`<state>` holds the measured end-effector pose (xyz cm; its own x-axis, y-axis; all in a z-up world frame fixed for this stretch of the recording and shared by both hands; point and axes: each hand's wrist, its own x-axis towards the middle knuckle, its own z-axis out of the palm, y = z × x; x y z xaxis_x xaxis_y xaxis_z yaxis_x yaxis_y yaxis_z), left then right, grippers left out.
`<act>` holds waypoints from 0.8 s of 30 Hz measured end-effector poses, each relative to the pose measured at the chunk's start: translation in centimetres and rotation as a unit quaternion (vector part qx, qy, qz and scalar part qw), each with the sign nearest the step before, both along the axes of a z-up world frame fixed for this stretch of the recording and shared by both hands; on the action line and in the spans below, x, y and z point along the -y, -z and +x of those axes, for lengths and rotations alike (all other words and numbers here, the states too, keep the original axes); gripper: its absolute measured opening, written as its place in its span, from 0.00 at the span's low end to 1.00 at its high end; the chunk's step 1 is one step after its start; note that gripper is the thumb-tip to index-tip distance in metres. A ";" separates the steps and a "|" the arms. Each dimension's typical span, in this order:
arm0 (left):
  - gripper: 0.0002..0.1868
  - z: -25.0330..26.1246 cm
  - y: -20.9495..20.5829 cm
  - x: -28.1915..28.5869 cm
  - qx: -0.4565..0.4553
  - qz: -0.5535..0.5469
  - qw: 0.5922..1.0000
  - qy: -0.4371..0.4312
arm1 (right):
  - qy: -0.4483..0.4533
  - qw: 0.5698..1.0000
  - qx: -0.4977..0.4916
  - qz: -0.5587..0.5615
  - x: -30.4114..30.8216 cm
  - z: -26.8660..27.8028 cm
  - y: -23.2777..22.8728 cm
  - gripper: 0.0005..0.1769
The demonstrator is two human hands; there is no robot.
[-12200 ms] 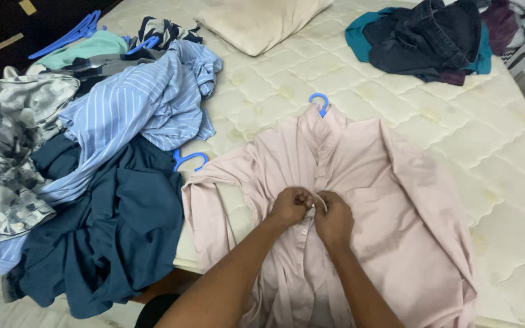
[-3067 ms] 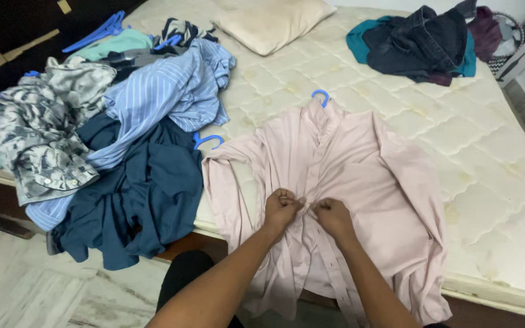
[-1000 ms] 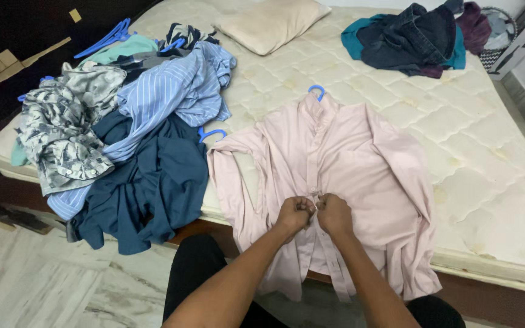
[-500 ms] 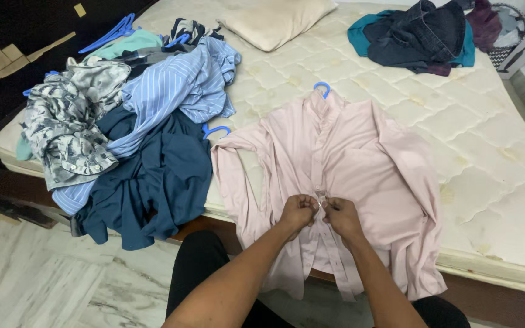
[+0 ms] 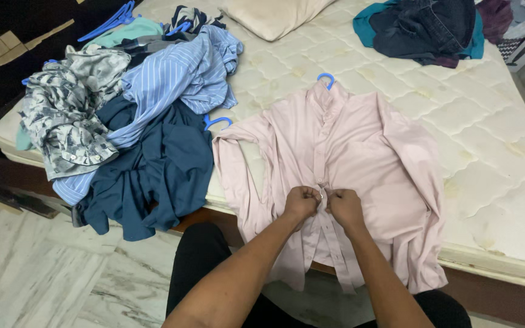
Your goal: The person lays a pink shirt on a bed, buttons it, places it on a blue hanger, and hangs it in a wardrobe. The person handles the shirt and hanger by hand throughout the process.
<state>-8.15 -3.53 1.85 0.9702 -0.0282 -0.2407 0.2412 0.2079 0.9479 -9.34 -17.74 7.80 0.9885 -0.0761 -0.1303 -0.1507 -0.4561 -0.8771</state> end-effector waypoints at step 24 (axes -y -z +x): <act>0.28 -1.9 -4.0 0.6 0.073 0.252 0.958 -0.112 | 0.032 0.973 0.130 -0.188 -2.4 -2.8 -3.1 0.06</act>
